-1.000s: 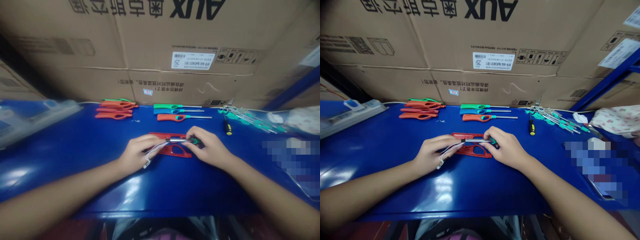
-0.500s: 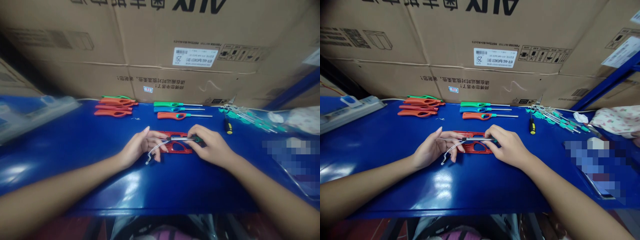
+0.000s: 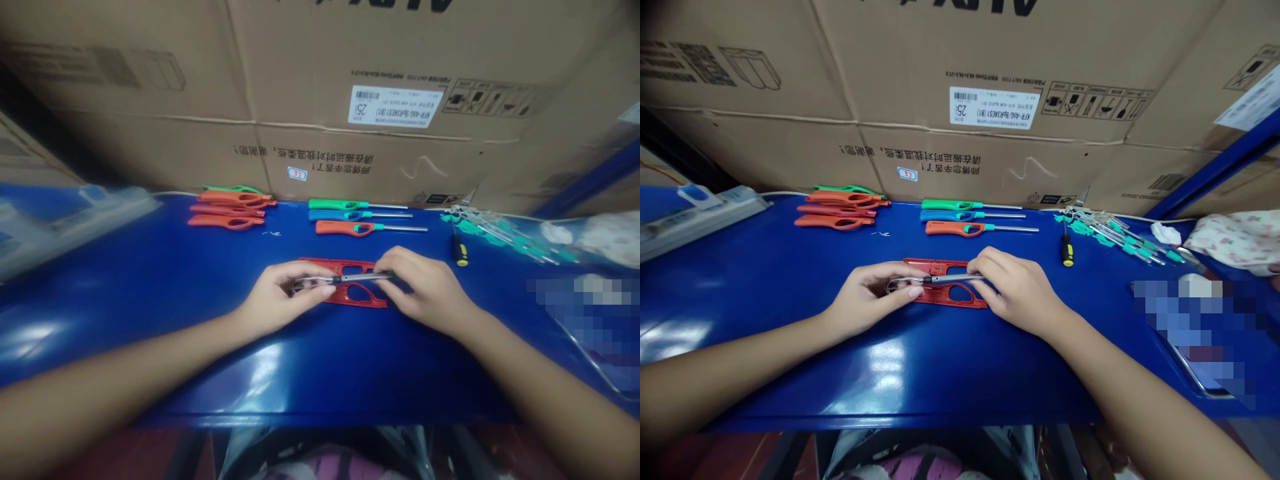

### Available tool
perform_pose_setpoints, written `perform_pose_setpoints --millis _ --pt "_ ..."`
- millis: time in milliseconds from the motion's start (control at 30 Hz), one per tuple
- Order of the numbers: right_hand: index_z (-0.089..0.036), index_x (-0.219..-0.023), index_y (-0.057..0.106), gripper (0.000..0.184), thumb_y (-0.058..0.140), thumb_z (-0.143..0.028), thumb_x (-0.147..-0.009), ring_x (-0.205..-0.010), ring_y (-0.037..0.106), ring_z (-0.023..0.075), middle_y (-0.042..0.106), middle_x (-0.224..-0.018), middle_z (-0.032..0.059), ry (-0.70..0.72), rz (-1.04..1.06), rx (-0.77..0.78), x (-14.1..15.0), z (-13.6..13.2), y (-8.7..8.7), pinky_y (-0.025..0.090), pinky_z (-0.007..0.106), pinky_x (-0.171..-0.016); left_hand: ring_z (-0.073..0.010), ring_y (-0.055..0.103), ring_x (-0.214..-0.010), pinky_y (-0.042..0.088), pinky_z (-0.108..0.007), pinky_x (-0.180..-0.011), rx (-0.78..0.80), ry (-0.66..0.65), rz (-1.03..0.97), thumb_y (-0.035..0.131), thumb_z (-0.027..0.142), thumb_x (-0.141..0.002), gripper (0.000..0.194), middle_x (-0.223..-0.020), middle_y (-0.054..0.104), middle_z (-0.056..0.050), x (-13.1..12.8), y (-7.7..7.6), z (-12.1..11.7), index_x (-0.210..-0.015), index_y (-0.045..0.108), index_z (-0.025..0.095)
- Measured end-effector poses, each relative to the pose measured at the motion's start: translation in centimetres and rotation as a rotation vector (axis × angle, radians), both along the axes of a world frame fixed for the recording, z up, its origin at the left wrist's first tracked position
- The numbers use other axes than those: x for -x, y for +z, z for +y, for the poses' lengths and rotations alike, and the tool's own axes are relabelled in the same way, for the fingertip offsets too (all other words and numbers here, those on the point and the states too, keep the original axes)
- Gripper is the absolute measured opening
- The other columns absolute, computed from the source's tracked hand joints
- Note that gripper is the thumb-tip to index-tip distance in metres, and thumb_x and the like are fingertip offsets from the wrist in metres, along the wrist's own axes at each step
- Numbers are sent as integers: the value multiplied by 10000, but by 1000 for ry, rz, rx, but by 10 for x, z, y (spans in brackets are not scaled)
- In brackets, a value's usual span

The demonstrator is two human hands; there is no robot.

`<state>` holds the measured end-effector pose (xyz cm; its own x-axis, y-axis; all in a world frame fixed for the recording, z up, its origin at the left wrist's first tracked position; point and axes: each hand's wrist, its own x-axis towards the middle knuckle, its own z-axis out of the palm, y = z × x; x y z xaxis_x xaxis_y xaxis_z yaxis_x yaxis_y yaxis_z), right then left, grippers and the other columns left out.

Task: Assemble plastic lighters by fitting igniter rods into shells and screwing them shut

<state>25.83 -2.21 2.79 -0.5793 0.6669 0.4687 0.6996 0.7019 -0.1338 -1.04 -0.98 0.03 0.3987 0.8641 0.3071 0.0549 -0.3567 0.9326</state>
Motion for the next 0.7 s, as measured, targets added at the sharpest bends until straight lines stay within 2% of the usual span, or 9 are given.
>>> perform_pose_setpoints --millis 133,333,467,700 --pt "-200 -1022 629 137 499 -238 -1000 -826 651 167 701 -970 54 -2 -54 -40 1 -1 1 471 263 -674 -139 714 -691 575 -215 -643 -245 103 101 783 188 -812 110 -878 794 -82 -3 2 -2 -913 792 145" --pt "-202 -1009 661 184 484 -251 -1010 -780 647 155 709 -954 52 10 -78 -68 4 -5 0 462 260 -649 -138 715 -675 572 -210 -612 -421 105 127 768 163 -831 100 -854 793 -71 -2 4 -4 -925 800 163" --pt "-205 -1079 674 200 493 -262 -1015 -833 666 155 715 -1004 50 60 -89 -14 4 -6 0 479 262 -680 -151 729 -705 586 -220 -640 -493 89 148 752 172 -851 119 -857 796 -72 -1 5 -6 -959 804 172" --pt "-192 -1109 672 259 436 -269 -1037 -851 683 165 719 -1046 69 83 -117 33 4 -5 0 486 274 -676 -157 738 -715 612 -235 -695 -528 85 144 750 167 -855 127 -857 798 -65 -2 6 -6 -970 803 175"
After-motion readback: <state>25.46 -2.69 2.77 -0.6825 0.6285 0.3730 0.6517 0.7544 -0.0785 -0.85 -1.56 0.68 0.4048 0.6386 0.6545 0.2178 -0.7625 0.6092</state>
